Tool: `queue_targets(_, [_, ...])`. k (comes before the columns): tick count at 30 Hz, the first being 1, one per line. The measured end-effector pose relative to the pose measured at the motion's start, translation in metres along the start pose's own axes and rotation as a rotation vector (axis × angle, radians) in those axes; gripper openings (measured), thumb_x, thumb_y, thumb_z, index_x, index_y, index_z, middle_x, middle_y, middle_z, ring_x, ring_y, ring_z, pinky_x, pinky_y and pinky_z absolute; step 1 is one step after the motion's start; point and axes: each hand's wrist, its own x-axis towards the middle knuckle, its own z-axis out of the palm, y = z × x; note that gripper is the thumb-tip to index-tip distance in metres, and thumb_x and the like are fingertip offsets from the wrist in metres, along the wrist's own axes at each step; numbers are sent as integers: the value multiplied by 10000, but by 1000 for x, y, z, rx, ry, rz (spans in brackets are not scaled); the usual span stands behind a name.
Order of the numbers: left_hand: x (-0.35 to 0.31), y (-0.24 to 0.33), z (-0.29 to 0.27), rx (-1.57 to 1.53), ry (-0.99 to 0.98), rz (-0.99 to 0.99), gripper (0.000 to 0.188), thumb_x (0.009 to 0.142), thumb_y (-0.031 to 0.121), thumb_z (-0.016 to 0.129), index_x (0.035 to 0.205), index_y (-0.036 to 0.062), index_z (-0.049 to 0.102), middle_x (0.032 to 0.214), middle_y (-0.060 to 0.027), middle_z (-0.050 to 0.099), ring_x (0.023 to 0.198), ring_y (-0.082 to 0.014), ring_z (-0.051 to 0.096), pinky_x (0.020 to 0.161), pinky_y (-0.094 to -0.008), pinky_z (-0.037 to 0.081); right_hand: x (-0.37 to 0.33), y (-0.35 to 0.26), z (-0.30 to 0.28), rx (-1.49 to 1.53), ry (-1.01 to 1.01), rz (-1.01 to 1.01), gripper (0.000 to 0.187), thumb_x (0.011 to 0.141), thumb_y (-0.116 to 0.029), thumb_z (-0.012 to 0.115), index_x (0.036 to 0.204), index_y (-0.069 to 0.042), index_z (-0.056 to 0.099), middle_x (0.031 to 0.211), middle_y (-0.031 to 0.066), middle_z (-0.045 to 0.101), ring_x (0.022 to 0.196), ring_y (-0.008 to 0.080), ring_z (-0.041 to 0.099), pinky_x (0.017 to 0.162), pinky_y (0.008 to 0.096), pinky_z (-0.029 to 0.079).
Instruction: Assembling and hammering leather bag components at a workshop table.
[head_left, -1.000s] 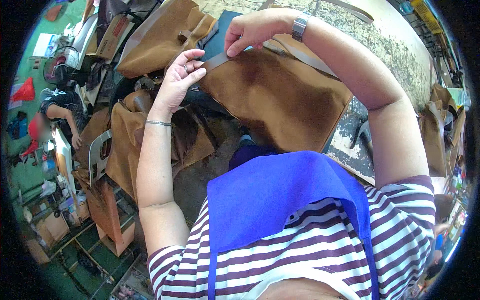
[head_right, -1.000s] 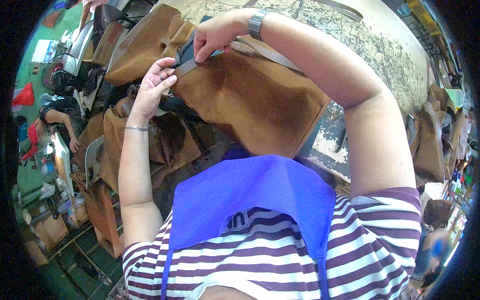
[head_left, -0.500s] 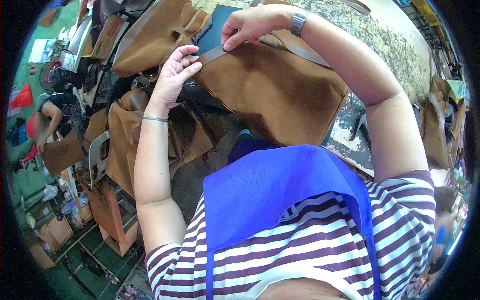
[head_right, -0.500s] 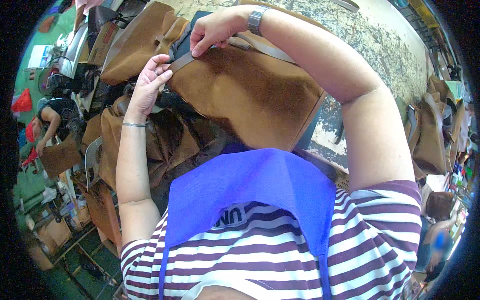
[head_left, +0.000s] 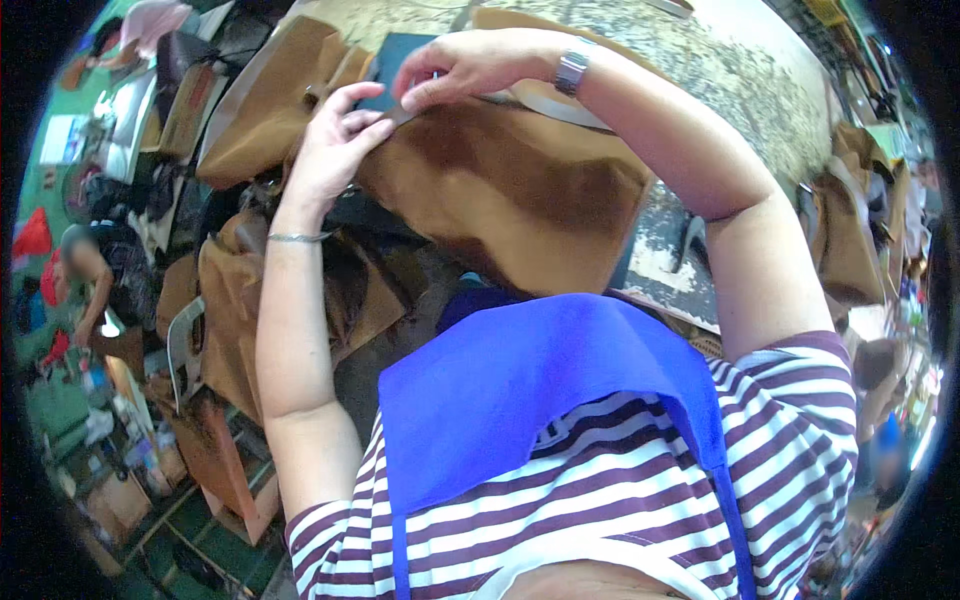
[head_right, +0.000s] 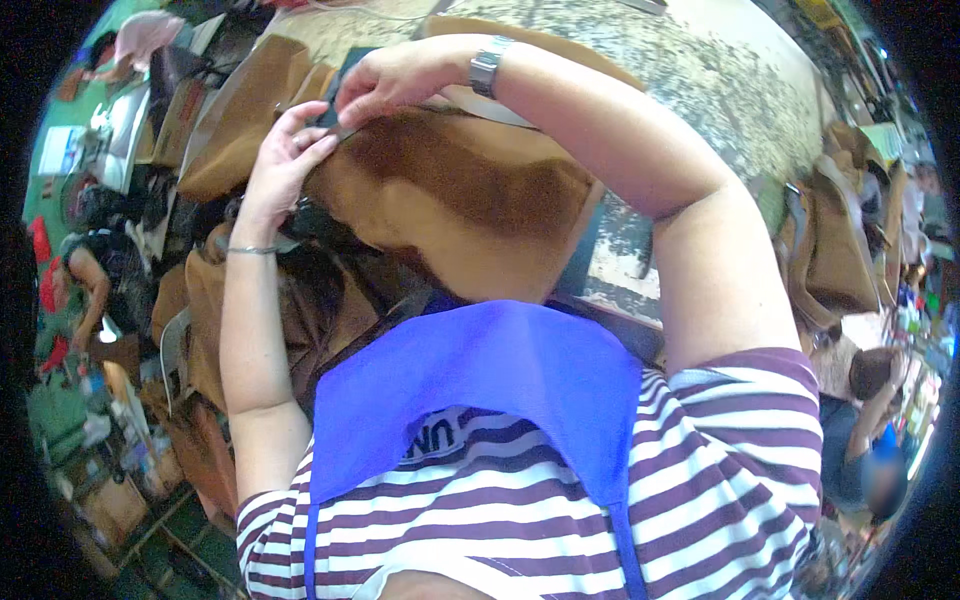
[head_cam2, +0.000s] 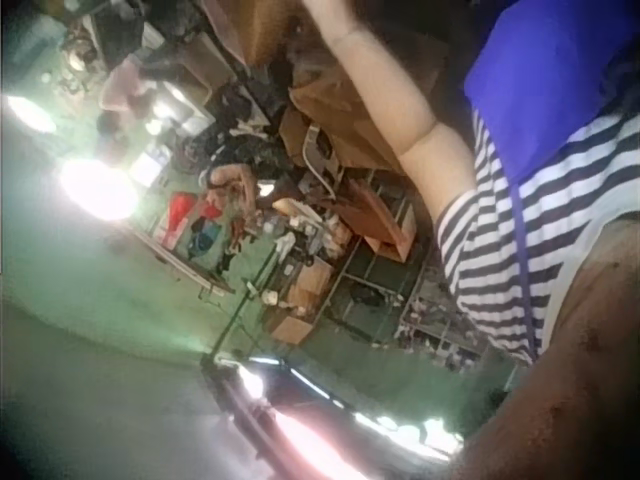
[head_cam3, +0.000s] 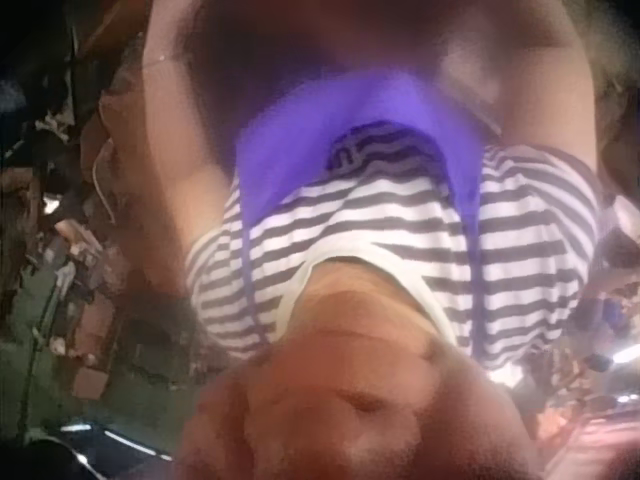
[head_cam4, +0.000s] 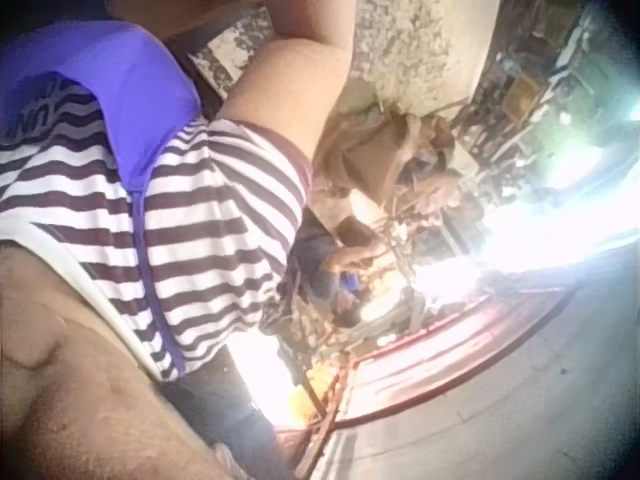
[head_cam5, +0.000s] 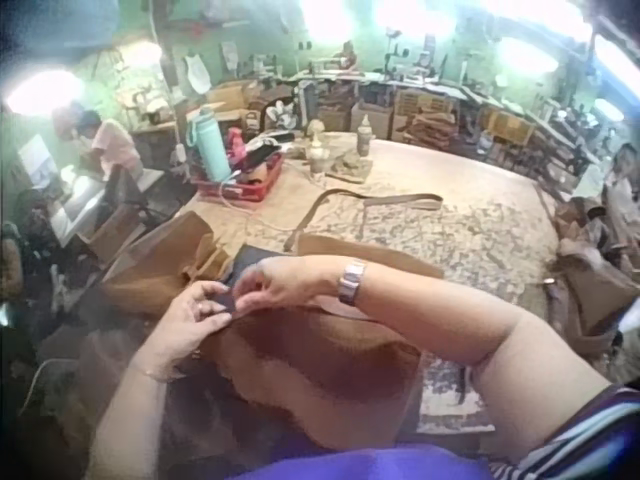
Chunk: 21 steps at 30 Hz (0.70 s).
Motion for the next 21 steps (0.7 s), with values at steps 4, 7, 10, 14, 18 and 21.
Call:
queue_targets(4, [4, 0, -16, -24, -44, -10, 433, 854, 12, 639, 1243, 65, 457, 933, 0, 597, 880, -65, 564, 828, -214, 453, -80, 42, -47, -230, 246, 326, 562, 918, -503, 487, 1241, -47, 543, 1167, 151, 607, 1084, 270, 568, 920, 371, 440])
queue_targets(7, [23, 8, -26, 112, -89, 6, 387, 860, 25, 634, 1201, 63, 453, 917, 15, 580, 854, -51, 552, 802, -196, 448, -163, 94, -54, -559, 330, 769, 619, 903, -529, 502, 1322, -75, 478, 1148, 169, 608, 1063, 278, 575, 919, 369, 442])
queue_targets(10, [46, 17, -36, 297, -145, 4, 345, 874, 46, 609, 1185, 70, 461, 907, 24, 559, 873, -48, 523, 826, -203, 420, -207, 91, -35, -275, 298, 740, 696, 874, -444, 601, 1412, -87, 342, 1011, 130, 644, 890, 230, 612, 805, 349, 487])
queue_targets(14, [72, 17, -45, 385, -268, -26, 328, 870, 54, 597, 1173, 94, 478, 890, 35, 543, 856, -54, 501, 811, -217, 408, -236, 32, 17, 120, 184, 733, 724, 870, -323, 641, 1442, -85, 265, 882, 112, 659, 791, 175, 620, 695, 320, 500])
queue_targets(18, [79, 13, -24, 440, -443, 17, 289, 873, 52, 584, 1140, 99, 484, 885, 32, 530, 837, -60, 476, 779, -218, 394, -237, -27, 57, -96, 442, 844, 584, 819, -406, 676, 1241, -37, 511, 878, 144, 655, 836, 292, 635, 769, 387, 490])
queue_targets(21, [83, 7, -16, 378, -453, 59, 266, 884, 51, 575, 1130, 96, 484, 909, 22, 543, 860, -64, 487, 799, -222, 399, -202, -53, 84, -362, 609, 557, 521, 726, -508, 719, 927, -35, 635, 890, 144, 640, 861, 302, 620, 773, 392, 486])
